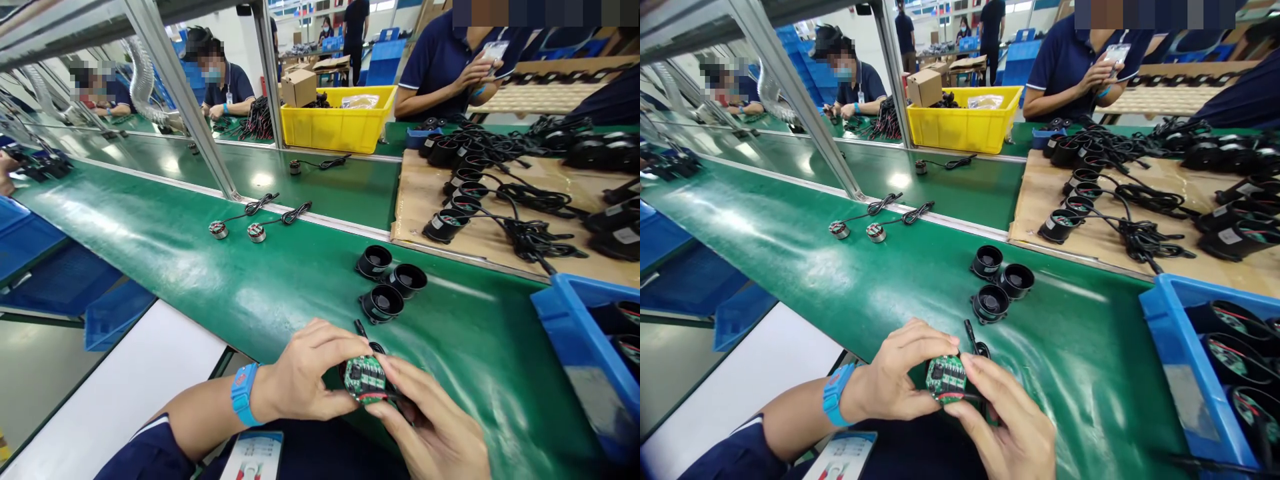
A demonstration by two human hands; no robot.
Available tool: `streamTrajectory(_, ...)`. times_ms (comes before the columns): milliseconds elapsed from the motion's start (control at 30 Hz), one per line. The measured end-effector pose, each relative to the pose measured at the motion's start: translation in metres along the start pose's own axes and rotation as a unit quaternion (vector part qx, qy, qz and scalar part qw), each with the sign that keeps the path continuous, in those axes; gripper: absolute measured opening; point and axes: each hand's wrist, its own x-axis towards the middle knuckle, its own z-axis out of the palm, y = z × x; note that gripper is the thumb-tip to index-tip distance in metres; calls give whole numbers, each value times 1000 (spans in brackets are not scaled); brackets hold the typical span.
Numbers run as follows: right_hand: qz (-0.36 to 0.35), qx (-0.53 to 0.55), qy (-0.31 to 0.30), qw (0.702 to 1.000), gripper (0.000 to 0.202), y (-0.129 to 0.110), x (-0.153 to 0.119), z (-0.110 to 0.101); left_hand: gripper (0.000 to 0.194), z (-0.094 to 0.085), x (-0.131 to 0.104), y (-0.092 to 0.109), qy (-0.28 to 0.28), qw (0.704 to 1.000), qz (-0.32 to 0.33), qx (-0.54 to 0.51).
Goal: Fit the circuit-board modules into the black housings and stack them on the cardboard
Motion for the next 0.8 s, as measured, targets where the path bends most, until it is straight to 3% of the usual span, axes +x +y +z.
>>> streamTrajectory(133, 2, -11, 28, 1000, 43, -9, 0, 2, 51, 5, -1, 7, -1, 996, -70, -49)
streamTrajectory(233, -9, -34, 51, 998, 48, -17, 2, 4, 55, 8, -2, 10, 9, 994, -85, -71)
streamTrajectory(533, -45, -57, 103, 992, 40, -20, 5, 13, 44, 10, -7, 4, 15, 999, -27, -43)
streamTrajectory(800, 12, -7, 104, 995, 47, -16, -6, 22, 41, 10, -11, -6, -3, 1000, -1, -27)
